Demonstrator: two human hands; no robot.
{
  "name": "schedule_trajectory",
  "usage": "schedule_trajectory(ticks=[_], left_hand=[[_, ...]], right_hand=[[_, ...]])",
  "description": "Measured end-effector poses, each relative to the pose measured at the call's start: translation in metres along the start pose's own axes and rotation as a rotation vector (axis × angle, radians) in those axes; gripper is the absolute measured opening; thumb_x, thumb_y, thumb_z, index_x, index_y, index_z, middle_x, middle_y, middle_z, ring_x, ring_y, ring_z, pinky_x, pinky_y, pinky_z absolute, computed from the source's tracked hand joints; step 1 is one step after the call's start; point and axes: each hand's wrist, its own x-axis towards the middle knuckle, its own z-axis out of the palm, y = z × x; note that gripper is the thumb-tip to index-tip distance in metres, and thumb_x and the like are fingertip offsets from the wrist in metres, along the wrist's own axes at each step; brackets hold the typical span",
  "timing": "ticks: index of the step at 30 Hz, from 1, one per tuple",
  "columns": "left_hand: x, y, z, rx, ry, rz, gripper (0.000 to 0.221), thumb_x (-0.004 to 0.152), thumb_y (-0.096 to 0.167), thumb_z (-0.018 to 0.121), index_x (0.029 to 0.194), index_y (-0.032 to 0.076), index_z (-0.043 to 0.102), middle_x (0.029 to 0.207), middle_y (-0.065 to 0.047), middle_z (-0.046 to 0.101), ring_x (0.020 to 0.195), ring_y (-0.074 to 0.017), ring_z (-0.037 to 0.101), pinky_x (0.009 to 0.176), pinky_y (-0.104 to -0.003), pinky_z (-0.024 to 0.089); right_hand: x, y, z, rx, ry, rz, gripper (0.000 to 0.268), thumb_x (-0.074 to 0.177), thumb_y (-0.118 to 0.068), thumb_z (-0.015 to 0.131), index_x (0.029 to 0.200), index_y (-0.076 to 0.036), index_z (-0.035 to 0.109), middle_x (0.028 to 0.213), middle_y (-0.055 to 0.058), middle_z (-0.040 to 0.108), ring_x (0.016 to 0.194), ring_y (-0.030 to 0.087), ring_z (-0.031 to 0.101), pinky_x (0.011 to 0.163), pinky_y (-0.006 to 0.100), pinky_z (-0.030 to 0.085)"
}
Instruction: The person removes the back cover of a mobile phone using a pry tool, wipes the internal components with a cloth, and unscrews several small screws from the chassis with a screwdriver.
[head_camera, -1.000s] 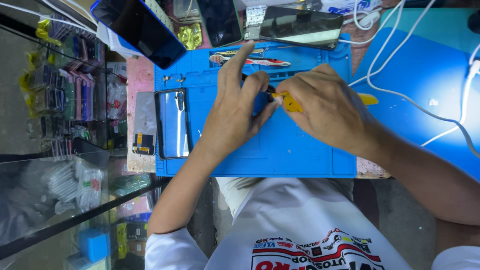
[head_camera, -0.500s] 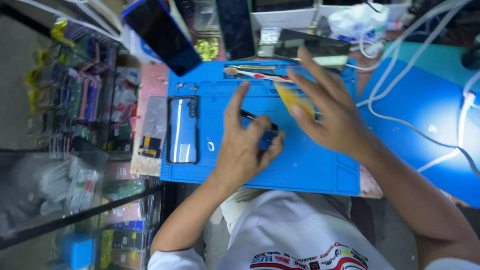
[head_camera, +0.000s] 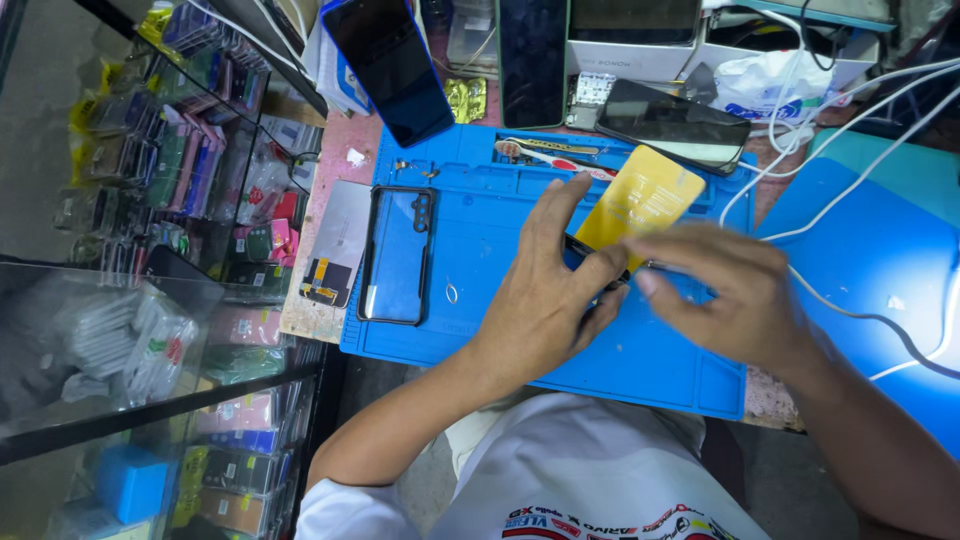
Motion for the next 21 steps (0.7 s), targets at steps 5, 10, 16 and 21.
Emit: schedule_trajectory(ticks=[5,10,16,21], left_hand=[[0.0,0.001,0.0,0.005,-0.015,-0.005,0.039,0.088,0.011,0.081,0.121,0.01,0.059,0.16,-0.028,0.029,0.151,-0.0568,0.034,0.125,-0.061,0.038],[-0.001,0.0,0.001,0.015,-0.021,-0.006,0.039,0.089,0.011,0.08,0.121,0.011,0.058,0.16,-0.028,0.029,0.152,-0.0575,0.033,0.126,-0.06,0.038],[0.011,0.001,-0.002,-0.01,-0.024,0.045,0.048,0.085,0.017,0.08,0.126,0.01,0.056,0.161,-0.03,0.027,0.153,-0.0595,0.027,0.13,-0.062,0.03],[-0.018,-0.057,-0.035,-0.12,0.218,-0.041,0.032,0.097,0.011,0.07,0.124,0.007,0.055,0.147,-0.022,0.05,0.135,-0.0383,0.052,0.12,-0.046,0.044]], right_hand=[[-0.01,0.01,0.001,0.085,-0.137,0.058,0.02,0.086,-0.009,0.08,0.105,-0.004,0.075,0.097,0.01,0.078,0.084,0.021,0.078,0.072,0.03,0.06],[-0.001,0.013,-0.009,0.111,-0.286,0.221,0.027,0.08,-0.012,0.082,0.105,-0.006,0.076,0.091,0.007,0.08,0.067,0.016,0.074,0.057,0.029,0.055],[-0.002,0.023,-0.014,-0.062,-0.298,0.268,0.031,0.078,-0.017,0.082,0.106,-0.006,0.076,0.095,0.007,0.079,0.071,0.013,0.073,0.056,0.025,0.053],[-0.068,0.096,-0.009,-0.024,-0.256,0.465,0.034,0.095,-0.016,0.075,0.125,-0.002,0.072,0.098,0.012,0.076,0.077,0.015,0.072,0.065,0.026,0.059]])
